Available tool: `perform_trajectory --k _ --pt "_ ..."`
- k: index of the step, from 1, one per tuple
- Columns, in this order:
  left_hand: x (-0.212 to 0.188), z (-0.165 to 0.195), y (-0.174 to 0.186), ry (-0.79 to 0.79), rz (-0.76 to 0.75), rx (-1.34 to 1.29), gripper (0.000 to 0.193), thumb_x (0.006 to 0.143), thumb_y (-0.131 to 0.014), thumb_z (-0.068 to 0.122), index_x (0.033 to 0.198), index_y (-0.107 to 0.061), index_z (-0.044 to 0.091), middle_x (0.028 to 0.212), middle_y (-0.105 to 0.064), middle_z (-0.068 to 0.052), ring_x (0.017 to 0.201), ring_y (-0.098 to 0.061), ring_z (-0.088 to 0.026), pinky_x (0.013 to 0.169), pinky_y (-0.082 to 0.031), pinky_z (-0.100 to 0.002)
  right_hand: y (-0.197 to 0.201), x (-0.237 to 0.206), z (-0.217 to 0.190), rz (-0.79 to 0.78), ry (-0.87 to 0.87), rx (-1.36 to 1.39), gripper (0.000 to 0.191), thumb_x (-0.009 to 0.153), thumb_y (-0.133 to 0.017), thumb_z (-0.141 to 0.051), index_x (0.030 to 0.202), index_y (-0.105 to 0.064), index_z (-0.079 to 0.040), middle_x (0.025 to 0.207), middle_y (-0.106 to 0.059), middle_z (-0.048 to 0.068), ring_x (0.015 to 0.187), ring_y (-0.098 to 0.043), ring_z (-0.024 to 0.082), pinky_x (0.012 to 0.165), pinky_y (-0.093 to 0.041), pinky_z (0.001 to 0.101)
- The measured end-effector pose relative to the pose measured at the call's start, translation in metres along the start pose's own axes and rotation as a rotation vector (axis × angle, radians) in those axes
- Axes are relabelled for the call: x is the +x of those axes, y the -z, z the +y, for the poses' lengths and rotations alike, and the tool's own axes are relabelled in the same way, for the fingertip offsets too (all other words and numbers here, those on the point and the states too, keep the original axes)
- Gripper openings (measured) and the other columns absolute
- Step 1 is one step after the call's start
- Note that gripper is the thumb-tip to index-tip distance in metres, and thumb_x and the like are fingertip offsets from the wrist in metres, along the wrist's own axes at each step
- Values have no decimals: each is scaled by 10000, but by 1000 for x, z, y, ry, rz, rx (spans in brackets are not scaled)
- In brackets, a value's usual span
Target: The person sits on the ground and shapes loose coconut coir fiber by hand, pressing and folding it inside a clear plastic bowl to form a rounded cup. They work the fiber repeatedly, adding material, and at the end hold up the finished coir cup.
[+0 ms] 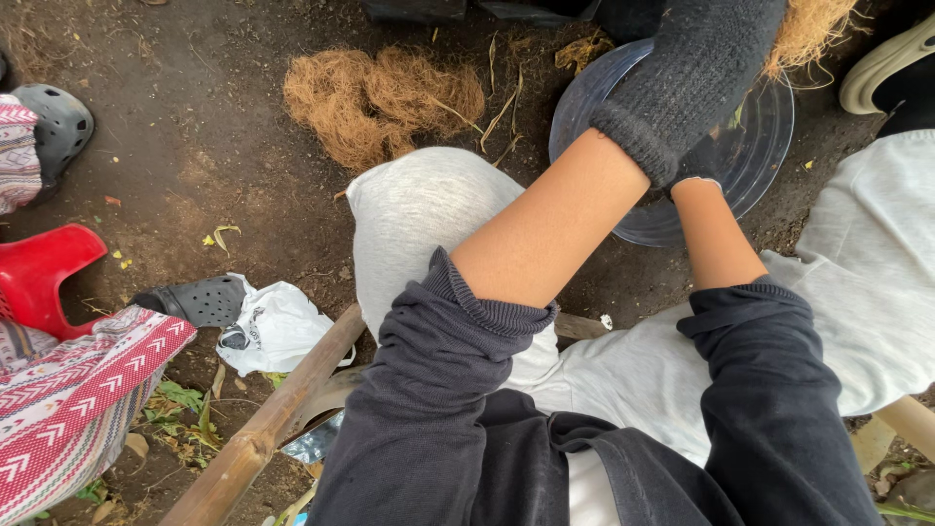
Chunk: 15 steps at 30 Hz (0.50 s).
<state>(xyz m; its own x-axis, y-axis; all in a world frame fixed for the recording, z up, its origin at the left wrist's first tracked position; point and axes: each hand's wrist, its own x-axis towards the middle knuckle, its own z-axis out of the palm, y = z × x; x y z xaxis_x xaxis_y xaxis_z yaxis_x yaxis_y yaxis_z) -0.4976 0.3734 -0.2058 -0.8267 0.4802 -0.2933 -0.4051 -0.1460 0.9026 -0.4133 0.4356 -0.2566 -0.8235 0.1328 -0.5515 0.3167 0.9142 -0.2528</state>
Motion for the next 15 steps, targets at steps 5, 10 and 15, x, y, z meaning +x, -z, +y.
perform_trajectory --k 5,10,15 --pt "1 1 -2 10 5 1 368 1097 -376 278 1076 -591 -20 955 -633 -168 772 -633 -222 652 -586 -357 -2 9 -29 -97 236 188 385 1067 -525 -294 1350 -490 -36 1313 -504 189 1179 -502 325 965 -431 432" --pt "0 2 -1 14 2 -5 369 1098 -375 281 1084 -589 -20 963 -633 -170 780 -633 -224 658 -586 -359 2 9 -46 -146 318 199 363 1059 -554 -284 1312 -516 -27 1260 -529 197 1132 -522 329 933 -444 436" --pt "-2 1 -1 24 -4 -14 372 1100 -374 284 1093 -587 -21 971 -632 -171 788 -632 -227 665 -586 -361 4 8 -40 -137 292 158 342 1051 -584 -275 1273 -542 -18 1207 -553 205 1085 -542 333 901 -456 440"
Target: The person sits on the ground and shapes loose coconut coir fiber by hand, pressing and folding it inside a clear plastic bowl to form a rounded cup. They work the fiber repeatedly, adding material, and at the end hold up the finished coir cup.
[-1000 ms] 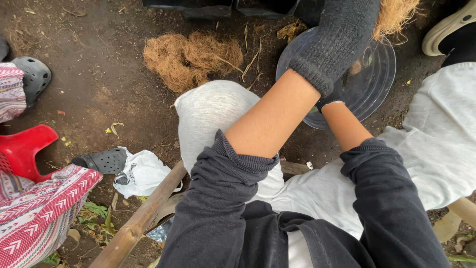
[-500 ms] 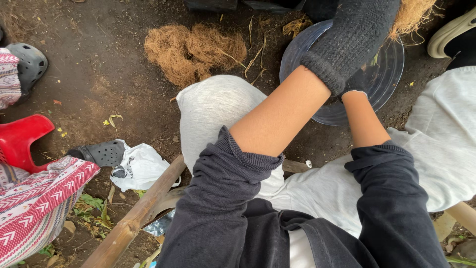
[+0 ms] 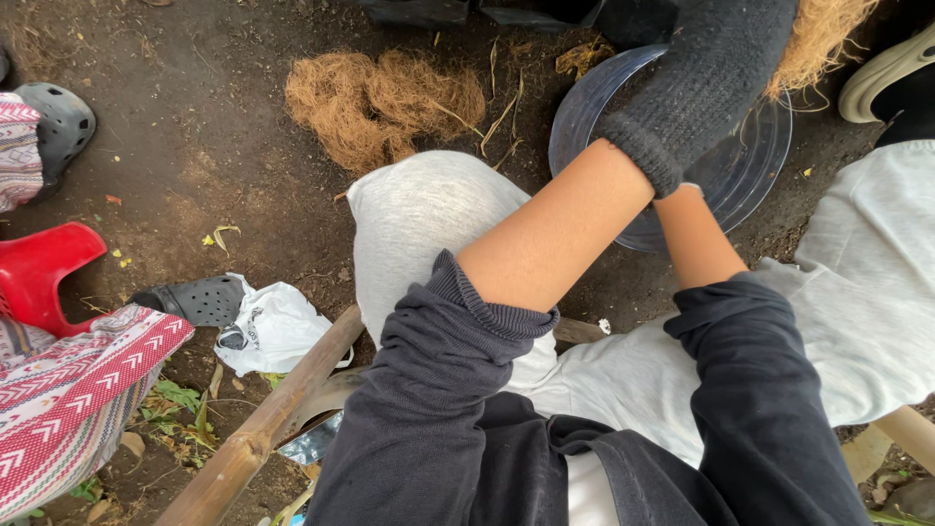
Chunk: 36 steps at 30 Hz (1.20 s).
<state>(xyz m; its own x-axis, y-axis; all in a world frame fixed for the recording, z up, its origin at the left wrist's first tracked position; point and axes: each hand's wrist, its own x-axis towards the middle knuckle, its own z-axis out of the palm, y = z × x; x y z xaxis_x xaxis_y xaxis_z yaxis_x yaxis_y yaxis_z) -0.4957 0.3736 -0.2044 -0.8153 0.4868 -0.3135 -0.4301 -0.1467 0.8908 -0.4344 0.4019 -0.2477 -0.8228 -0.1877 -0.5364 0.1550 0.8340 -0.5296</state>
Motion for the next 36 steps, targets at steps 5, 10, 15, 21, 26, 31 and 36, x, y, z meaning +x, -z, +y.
perform_trajectory --k 5,10,15,21,26,31,36 --pt "3 -1 -5 -9 -10 -11 374 1101 -374 287 1102 -585 -21 979 -632 -173 796 -632 -229 671 -586 -363 12 -7 23 122 -189 -154 322 1044 -613 -265 1235 -568 -10 1155 -578 213 1038 -562 337 868 -468 444" --pt "4 1 -11 -12 -14 -18 376 1102 -373 290 1111 -583 -22 987 -631 -175 804 -632 -232 677 -586 -365 19 -11 33 176 -251 -212 304 1036 -642 -255 1197 -594 -1 1102 -603 222 991 -582 341 836 -480 448" --pt "-1 2 -8 7 -11 -18 379 1104 -372 293 1119 -581 -22 995 -631 -177 813 -632 -234 683 -585 -367 19 -10 23 168 -187 -186 289 1028 -672 -245 1158 -620 7 1049 -628 230 944 -602 345 804 -493 452" --pt "-22 -3 6 74 -11 -8 382 1105 -371 297 1130 -579 -23 1005 -630 -179 822 -632 -237 691 -585 -369 36 -11 0 101 -172 -153 274 1019 -707 -233 1112 -652 18 986 -658 240 887 -626 349 765 -507 457" --pt "-21 -3 14 98 -5 -16 385 1107 -370 300 1138 -577 -24 1013 -630 -180 830 -632 -239 697 -585 -371 75 -44 9 -111 -394 -162 264 1011 -736 -223 1074 -678 26 934 -682 248 840 -645 353 733 -520 461" --pt "-12 5 19 100 31 -54 388 1108 -369 303 1147 -575 -24 1021 -629 -182 839 -631 -242 703 -585 -373 123 -101 63 384 -257 906 222 988 -652 -137 1191 -603 -61 886 -614 114 737 -582 226 656 -453 358" --pt "3 17 18 89 60 -95 392 1109 -368 306 1156 -573 -25 1029 -629 -184 847 -631 -244 709 -585 -375 143 -99 116 478 -193 704 310 1067 -617 -67 1375 -619 -30 1115 -709 102 974 -671 211 875 -542 335"
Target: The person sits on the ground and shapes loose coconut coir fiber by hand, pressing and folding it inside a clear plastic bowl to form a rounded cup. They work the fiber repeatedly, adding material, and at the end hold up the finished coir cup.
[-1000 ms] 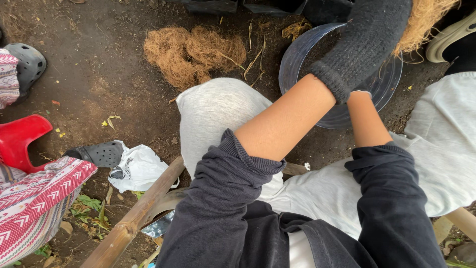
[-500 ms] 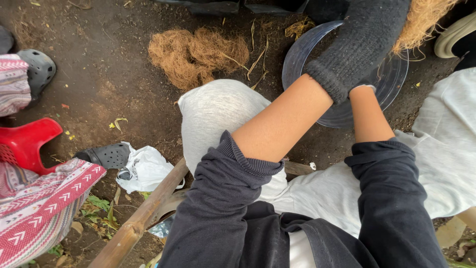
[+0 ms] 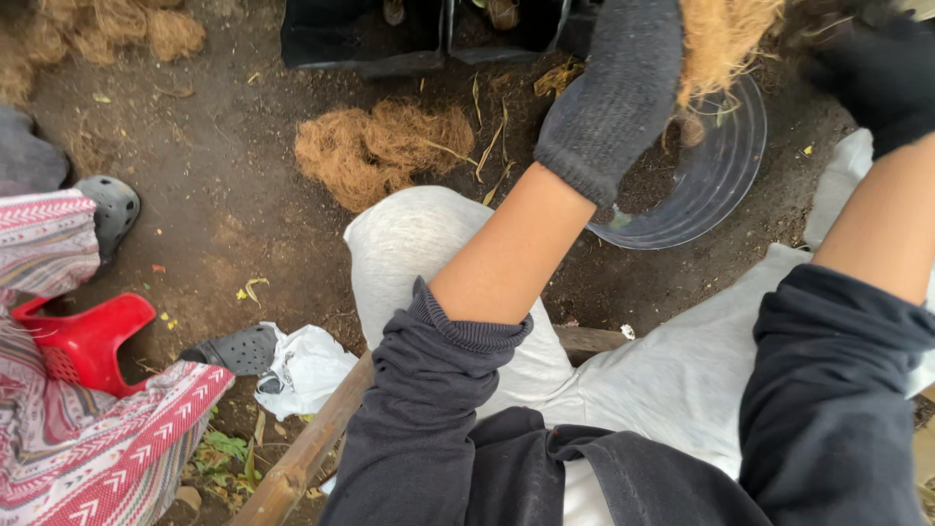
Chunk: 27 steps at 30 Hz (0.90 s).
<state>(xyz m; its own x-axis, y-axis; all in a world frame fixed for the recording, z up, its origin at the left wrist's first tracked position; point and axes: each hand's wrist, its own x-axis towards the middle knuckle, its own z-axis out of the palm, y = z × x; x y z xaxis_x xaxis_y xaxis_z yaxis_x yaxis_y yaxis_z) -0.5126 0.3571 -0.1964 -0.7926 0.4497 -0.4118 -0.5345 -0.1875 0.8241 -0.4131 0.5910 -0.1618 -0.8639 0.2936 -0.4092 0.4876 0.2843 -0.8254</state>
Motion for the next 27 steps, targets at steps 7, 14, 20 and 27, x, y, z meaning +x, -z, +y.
perform_trajectory --k 7,14,20,27 --pt "1 9 -3 41 -6 -88 396 1111 -367 310 1168 -570 -25 1040 -628 -186 858 -631 -248 718 -585 -377 14 -15 27 292 310 -639 301 1005 -648 -58 1303 -670 -24 1181 -705 204 1035 -695 342 916 -558 441" --pt "-3 16 1 77 -10 -138 401 1113 -366 314 1180 -567 -26 1051 -627 -189 870 -631 -251 727 -585 -380 -18 -28 22 548 594 -708 237 919 -647 61 1153 -623 27 1108 -645 193 1027 -653 368 920 -530 470" --pt "-5 23 6 86 0 -179 406 1115 -365 318 1191 -565 -27 1061 -627 -191 879 -631 -254 734 -585 -382 -86 -33 -24 224 570 -219 252 1022 -677 -8 1271 -643 -12 1156 -666 173 1058 -680 313 982 -567 420" --pt "-9 21 2 88 -56 -45 412 1117 -363 322 1203 -562 -28 1072 -626 -193 891 -630 -258 743 -585 -385 -176 -9 -36 -254 124 -874 439 820 -728 -138 1252 -675 -79 1191 -662 184 1077 -620 370 945 -500 464"
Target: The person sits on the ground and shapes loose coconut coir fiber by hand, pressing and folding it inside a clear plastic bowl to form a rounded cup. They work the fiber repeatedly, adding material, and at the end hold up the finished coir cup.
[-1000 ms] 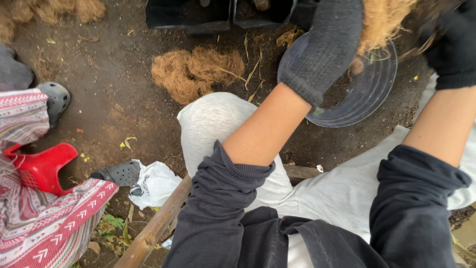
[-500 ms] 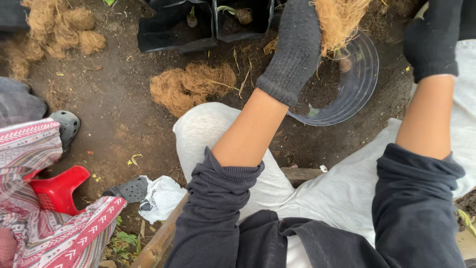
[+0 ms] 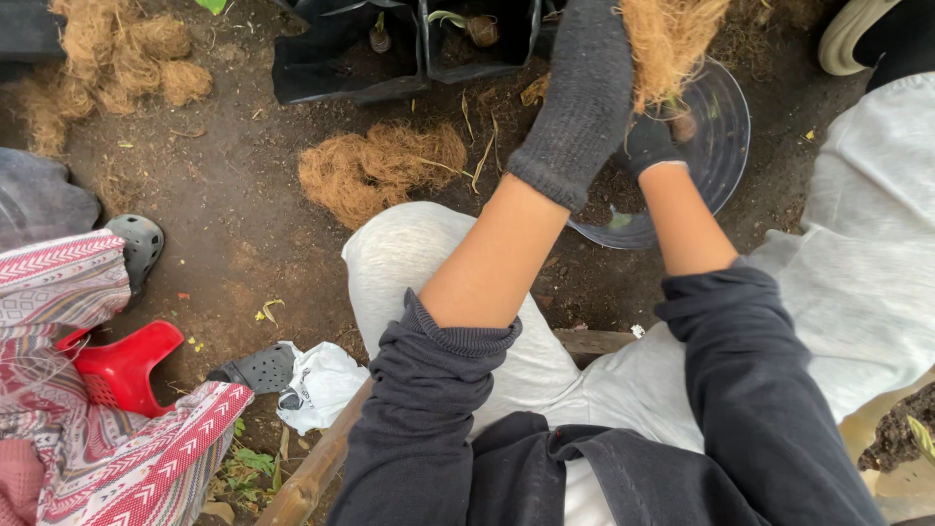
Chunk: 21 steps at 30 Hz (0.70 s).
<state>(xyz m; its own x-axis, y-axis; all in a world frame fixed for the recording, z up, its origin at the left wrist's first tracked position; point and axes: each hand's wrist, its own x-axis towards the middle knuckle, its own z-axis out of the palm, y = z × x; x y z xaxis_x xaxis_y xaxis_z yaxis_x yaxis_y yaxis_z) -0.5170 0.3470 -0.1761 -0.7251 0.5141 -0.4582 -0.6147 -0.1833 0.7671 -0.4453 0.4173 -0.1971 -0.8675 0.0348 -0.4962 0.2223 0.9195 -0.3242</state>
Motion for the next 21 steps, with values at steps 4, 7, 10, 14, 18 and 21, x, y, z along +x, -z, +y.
perform_trajectory --k 4,7,10,14,18,21 --pt "-22 -8 12 53 -20 110 415 1118 -363 325 1210 -560 -28 1079 -626 -195 897 -630 -260 748 -585 -387 -18 5 -31 43 98 64 462 839 -710 -164 1289 -645 -87 1248 -624 179 1134 -578 364 983 -461 464" --pt "-12 -4 10 30 -42 64 417 1119 -362 327 1215 -559 -28 1084 -625 -196 902 -630 -261 752 -585 -388 -33 -5 -55 126 193 138 479 853 -697 -183 1317 -623 -93 1290 -596 175 1176 -546 359 1011 -432 464" --pt "8 5 3 -2 -48 8 420 1119 -362 329 1220 -558 -29 1088 -625 -197 907 -630 -263 756 -585 -389 -40 -14 -70 109 259 181 497 866 -684 -203 1345 -601 -98 1333 -567 171 1218 -514 354 1040 -402 463" --pt "0 -3 7 6 -45 56 423 1120 -361 331 1227 -556 -29 1095 -625 -198 913 -630 -265 761 -585 -390 -36 -11 -63 74 237 153 521 885 -667 -228 1383 -571 -106 1389 -529 165 1275 -472 348 1078 -363 463" --pt "-27 -23 21 69 -26 170 427 1121 -360 333 1234 -555 -30 1101 -624 -200 920 -630 -267 766 -585 -392 -25 -2 -41 74 190 131 546 904 -649 -254 1420 -542 -113 1446 -491 160 1332 -430 341 1116 -324 463" --pt "-32 -28 24 89 -23 182 430 1122 -360 335 1239 -554 -30 1106 -624 -201 925 -630 -268 769 -585 -393 -21 4 -39 77 213 153 565 917 -636 -273 1448 -519 -119 1488 -462 156 1374 -398 336 1144 -295 463"
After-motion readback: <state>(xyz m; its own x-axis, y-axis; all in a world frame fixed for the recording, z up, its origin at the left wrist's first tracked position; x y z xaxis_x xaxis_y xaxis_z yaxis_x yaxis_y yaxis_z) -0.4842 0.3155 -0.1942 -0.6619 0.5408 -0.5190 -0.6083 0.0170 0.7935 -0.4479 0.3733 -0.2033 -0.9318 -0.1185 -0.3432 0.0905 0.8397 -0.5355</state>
